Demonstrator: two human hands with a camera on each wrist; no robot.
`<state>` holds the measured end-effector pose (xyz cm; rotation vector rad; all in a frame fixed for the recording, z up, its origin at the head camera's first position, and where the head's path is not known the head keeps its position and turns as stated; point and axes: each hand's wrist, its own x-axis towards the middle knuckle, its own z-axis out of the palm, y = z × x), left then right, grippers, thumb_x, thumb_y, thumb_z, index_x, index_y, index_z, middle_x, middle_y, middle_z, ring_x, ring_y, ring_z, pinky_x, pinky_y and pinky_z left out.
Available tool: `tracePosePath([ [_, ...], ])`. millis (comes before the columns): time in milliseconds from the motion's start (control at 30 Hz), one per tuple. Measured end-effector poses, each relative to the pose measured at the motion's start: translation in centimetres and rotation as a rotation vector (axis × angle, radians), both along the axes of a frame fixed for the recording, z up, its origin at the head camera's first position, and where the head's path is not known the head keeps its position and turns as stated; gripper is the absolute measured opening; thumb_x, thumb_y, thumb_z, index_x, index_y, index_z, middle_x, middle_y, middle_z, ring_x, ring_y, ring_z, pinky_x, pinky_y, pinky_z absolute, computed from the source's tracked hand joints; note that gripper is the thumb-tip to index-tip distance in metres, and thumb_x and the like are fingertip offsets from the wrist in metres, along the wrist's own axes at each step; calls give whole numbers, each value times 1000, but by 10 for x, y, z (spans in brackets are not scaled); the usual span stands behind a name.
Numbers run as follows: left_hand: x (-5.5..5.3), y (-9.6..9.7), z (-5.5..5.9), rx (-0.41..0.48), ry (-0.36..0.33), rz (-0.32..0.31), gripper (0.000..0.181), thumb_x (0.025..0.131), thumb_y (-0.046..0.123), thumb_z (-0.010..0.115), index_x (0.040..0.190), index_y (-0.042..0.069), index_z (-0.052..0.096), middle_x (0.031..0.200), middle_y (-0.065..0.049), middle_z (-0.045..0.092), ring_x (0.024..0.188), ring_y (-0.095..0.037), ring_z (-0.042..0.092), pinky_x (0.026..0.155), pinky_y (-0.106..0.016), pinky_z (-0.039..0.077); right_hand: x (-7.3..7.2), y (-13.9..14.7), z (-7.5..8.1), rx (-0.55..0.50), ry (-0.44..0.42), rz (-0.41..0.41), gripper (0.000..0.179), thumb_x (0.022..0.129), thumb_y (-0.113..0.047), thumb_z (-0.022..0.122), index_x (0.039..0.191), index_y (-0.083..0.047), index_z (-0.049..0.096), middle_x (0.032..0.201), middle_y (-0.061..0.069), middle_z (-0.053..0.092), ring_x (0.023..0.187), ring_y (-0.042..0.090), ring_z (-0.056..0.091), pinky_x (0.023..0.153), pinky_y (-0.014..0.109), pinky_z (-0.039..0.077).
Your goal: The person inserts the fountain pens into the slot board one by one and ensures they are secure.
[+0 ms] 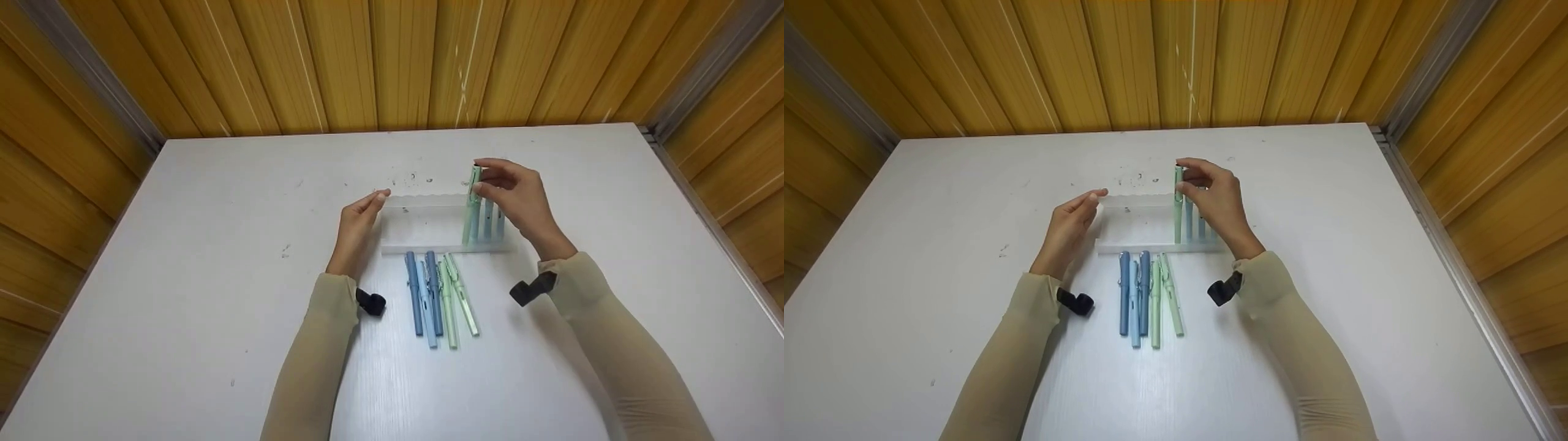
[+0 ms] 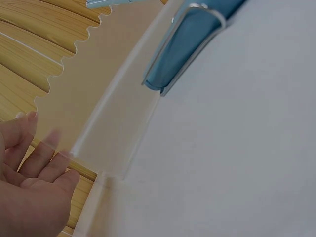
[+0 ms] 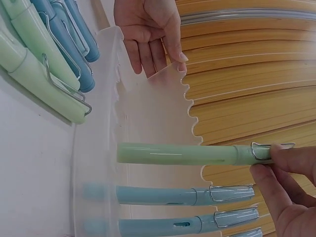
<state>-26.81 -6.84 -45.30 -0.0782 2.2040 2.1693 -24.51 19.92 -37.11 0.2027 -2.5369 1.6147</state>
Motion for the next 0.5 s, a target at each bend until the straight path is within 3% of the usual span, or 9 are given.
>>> tracePosePath([
  [500, 1, 0, -1, -20, 8, -4, 40, 95, 40, 59, 126, 16, 64, 142, 0, 53, 140, -16, 39, 115, -35, 33, -2, 0, -7, -4, 5, -19, 36, 90, -11, 67, 126, -15, 63, 112, 7, 65, 101, 13, 63, 91, 22, 53],
])
